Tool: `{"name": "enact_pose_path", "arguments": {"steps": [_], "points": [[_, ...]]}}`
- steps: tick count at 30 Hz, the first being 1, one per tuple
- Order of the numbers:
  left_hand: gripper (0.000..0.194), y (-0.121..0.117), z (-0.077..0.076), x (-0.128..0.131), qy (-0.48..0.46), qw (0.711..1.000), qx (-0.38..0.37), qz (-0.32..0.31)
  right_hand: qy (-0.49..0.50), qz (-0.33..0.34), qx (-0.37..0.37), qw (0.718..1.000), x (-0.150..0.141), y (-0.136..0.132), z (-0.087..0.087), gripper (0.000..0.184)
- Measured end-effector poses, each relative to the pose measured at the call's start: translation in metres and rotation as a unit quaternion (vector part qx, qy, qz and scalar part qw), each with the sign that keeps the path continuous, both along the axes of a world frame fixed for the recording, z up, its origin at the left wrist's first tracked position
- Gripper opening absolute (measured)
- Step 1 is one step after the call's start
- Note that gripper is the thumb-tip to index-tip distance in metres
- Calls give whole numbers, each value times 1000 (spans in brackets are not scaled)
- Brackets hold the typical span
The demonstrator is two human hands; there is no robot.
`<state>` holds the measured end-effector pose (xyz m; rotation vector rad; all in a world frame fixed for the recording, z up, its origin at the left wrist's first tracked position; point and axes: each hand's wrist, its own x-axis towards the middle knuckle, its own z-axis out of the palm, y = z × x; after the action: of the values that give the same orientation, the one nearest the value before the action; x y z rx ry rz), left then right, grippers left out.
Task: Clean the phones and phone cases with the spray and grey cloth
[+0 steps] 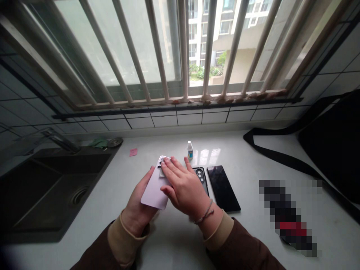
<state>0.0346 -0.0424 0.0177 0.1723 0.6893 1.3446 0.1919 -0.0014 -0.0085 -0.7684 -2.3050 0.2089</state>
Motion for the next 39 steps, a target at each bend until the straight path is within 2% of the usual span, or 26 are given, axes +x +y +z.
{"name": "enact_pose_path", "arguments": {"steps": [4,8,14,18,20,21,25,29,31,33,36,39], "points": [[47,-2,5,5,0,998,-1,-56,19,-39,-27,999,1,4,0,66],[46,-3,6,5,-6,998,11,-58,17,-32,-13,999,2,3,1,69],[44,2,-1,1,-29,1000,9,1,-11,38,-16,999,0,-3,2,69],[46,4,1,-3,-33,998,-43,40,-10,112,-5,994,-5,-7,2,91],[51,4,3,-7,-22,997,-57,47,-7,134,14,991,-8,-11,2,94],[54,4,4,-10,-15,997,-62,48,-4,139,28,990,-10,-12,3,87],[59,5,5,-21,15,995,-62,72,27,150,86,985,-14,-18,7,40],[55,9,6,-26,37,990,-44,132,87,168,97,977,-14,-23,11,31],[51,11,7,-25,53,987,-37,147,136,177,59,973,-12,-27,13,30],[47,10,7,-23,83,986,-30,144,204,159,-17,966,-8,-29,16,29],[40,6,5,-18,173,976,1,136,308,64,-156,936,-4,-26,15,26],[56,0,3,-15,312,937,52,148,378,-30,-252,890,-3,-14,8,33]]}}
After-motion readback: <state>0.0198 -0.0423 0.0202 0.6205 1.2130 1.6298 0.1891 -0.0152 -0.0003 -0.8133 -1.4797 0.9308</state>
